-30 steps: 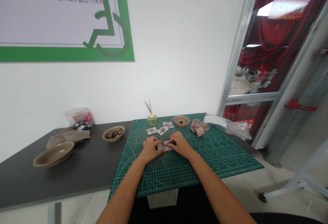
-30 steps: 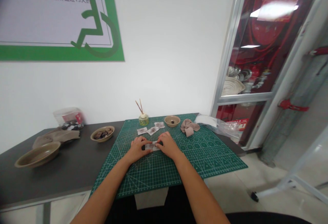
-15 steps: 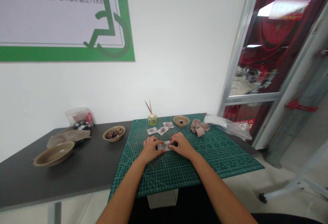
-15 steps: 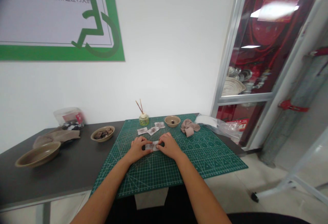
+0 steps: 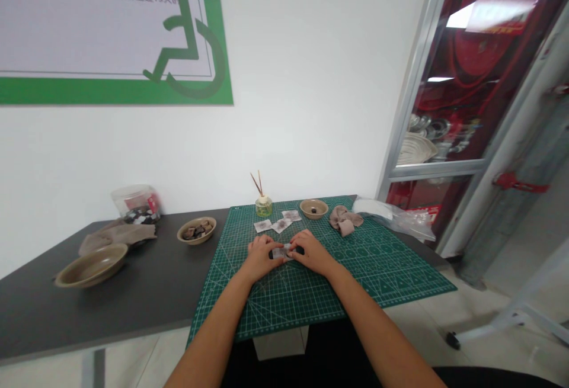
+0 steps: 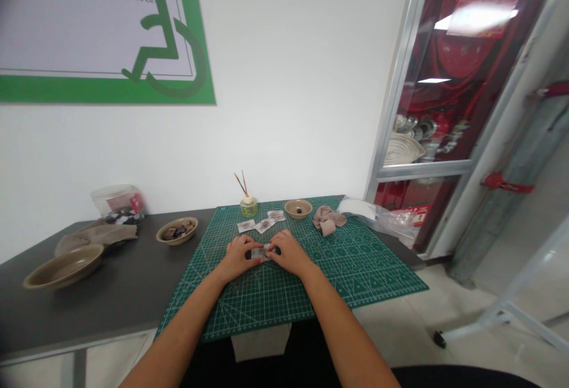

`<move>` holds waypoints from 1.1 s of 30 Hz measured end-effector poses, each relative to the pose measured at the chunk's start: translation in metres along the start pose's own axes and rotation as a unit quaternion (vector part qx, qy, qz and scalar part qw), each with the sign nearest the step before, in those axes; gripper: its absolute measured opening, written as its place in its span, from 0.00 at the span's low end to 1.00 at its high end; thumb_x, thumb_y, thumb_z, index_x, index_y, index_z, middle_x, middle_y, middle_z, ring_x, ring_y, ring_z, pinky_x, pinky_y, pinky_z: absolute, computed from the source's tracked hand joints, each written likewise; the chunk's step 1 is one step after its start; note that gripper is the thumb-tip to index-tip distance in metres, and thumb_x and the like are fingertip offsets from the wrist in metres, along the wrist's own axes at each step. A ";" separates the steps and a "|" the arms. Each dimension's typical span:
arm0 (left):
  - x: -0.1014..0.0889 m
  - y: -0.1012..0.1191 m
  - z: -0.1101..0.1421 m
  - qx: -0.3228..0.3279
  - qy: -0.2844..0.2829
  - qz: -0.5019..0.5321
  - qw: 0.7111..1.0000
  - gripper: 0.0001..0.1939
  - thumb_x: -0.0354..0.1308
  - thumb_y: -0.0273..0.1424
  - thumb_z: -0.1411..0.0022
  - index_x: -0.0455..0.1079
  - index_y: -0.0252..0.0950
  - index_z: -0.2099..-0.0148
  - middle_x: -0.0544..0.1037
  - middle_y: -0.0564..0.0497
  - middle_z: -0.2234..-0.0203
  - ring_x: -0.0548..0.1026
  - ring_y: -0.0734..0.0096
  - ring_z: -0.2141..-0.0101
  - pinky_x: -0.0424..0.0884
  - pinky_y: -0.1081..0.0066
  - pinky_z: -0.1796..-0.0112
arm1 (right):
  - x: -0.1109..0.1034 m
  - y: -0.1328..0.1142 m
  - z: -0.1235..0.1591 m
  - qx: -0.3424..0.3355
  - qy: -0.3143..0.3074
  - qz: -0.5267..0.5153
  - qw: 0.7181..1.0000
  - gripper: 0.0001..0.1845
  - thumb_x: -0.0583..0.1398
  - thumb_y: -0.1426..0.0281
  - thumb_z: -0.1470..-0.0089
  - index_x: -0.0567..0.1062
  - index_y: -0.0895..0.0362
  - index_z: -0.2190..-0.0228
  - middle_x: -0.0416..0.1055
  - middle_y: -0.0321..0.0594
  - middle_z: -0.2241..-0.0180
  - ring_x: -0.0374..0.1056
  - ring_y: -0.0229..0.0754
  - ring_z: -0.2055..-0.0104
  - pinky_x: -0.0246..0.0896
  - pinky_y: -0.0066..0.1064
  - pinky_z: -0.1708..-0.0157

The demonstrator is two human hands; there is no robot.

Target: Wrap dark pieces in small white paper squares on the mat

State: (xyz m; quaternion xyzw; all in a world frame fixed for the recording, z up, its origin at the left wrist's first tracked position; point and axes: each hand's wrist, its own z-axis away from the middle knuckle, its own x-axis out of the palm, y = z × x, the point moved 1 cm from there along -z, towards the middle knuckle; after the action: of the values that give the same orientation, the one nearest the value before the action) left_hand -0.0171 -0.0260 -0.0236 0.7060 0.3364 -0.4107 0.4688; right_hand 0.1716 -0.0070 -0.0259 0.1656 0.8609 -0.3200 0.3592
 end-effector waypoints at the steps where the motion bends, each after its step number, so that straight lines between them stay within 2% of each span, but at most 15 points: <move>1: 0.000 0.000 0.000 0.001 0.001 0.000 1.000 0.19 0.60 0.44 0.48 0.73 0.49 0.53 0.69 0.51 0.60 0.63 0.61 0.55 0.57 0.62 0.56 | 0.001 0.000 -0.001 0.007 0.002 0.006 1.000 0.02 0.64 0.73 0.53 0.74 0.57 0.73 0.71 0.40 0.67 0.63 0.44 0.58 0.57 0.38 0.55; 5: 0.001 -0.002 -0.001 0.000 -0.001 -0.003 1.000 0.19 0.60 0.44 0.48 0.72 0.49 0.53 0.68 0.51 0.59 0.63 0.60 0.55 0.57 0.62 0.55 | 0.001 0.000 -0.002 0.049 0.019 0.036 0.998 0.04 0.63 0.72 0.52 0.72 0.58 0.75 0.70 0.41 0.68 0.61 0.45 0.58 0.58 0.38 0.57; 8: 0.000 -0.001 0.000 0.000 -0.001 -0.005 1.000 0.19 0.59 0.44 0.48 0.72 0.49 0.53 0.68 0.51 0.59 0.63 0.61 0.55 0.56 0.62 0.56 | -0.003 0.001 0.000 0.036 0.032 0.033 0.998 0.05 0.62 0.72 0.51 0.71 0.57 0.75 0.70 0.41 0.68 0.61 0.45 0.58 0.57 0.38 0.56; 12: -0.003 0.003 0.001 -0.004 -0.010 -0.011 1.000 0.19 0.59 0.45 0.47 0.72 0.49 0.53 0.69 0.51 0.59 0.63 0.61 0.55 0.56 0.63 0.56 | -0.007 0.003 0.003 0.025 0.065 0.016 0.997 0.04 0.57 0.73 0.46 0.73 0.57 0.69 0.70 0.42 0.65 0.61 0.44 0.57 0.56 0.39 0.54; 16: -0.005 0.005 0.002 -0.006 -0.010 -0.016 1.000 0.19 0.59 0.45 0.47 0.72 0.49 0.53 0.69 0.51 0.59 0.63 0.61 0.55 0.56 0.63 0.56 | -0.008 -0.001 0.003 -0.038 0.013 -0.010 0.999 0.11 0.57 0.80 0.50 0.75 0.55 0.66 0.71 0.41 0.62 0.61 0.43 0.55 0.55 0.39 0.52; 19: -0.004 0.005 0.002 -0.003 -0.007 -0.013 1.000 0.19 0.59 0.45 0.47 0.72 0.48 0.53 0.69 0.51 0.59 0.63 0.61 0.55 0.56 0.63 0.56 | -0.008 -0.004 0.003 -0.063 -0.015 -0.017 0.998 0.14 0.58 0.81 0.54 0.76 0.54 0.68 0.71 0.39 0.63 0.62 0.43 0.57 0.55 0.39 0.52; 26: -0.001 0.002 0.000 -0.004 -0.004 -0.012 1.000 0.19 0.59 0.45 0.47 0.72 0.49 0.53 0.68 0.51 0.59 0.63 0.61 0.55 0.56 0.63 0.56 | -0.004 -0.001 0.000 -0.028 -0.027 0.009 0.999 0.08 0.61 0.75 0.50 0.78 0.54 0.66 0.71 0.39 0.68 0.62 0.42 0.60 0.55 0.37 0.56; 30: -0.002 0.003 0.001 -0.005 -0.006 -0.011 1.000 0.19 0.59 0.45 0.47 0.72 0.48 0.53 0.69 0.51 0.59 0.63 0.61 0.55 0.56 0.63 0.56 | -0.006 -0.003 0.000 -0.019 -0.021 0.019 0.999 0.07 0.62 0.76 0.51 0.77 0.56 0.68 0.72 0.39 0.69 0.62 0.42 0.61 0.55 0.36 0.56; 33: -0.001 0.003 0.001 -0.004 -0.005 -0.011 1.000 0.19 0.59 0.45 0.47 0.72 0.48 0.53 0.68 0.51 0.59 0.63 0.61 0.55 0.57 0.63 0.57 | -0.005 -0.005 0.000 -0.037 -0.027 0.009 0.999 0.06 0.62 0.76 0.52 0.76 0.56 0.69 0.71 0.38 0.70 0.62 0.41 0.62 0.56 0.35 0.57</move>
State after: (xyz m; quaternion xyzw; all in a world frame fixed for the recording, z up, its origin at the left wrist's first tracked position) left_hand -0.0154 -0.0276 -0.0214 0.6979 0.3436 -0.4183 0.4689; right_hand 0.1724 -0.0109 -0.0201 0.1512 0.8606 -0.2886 0.3913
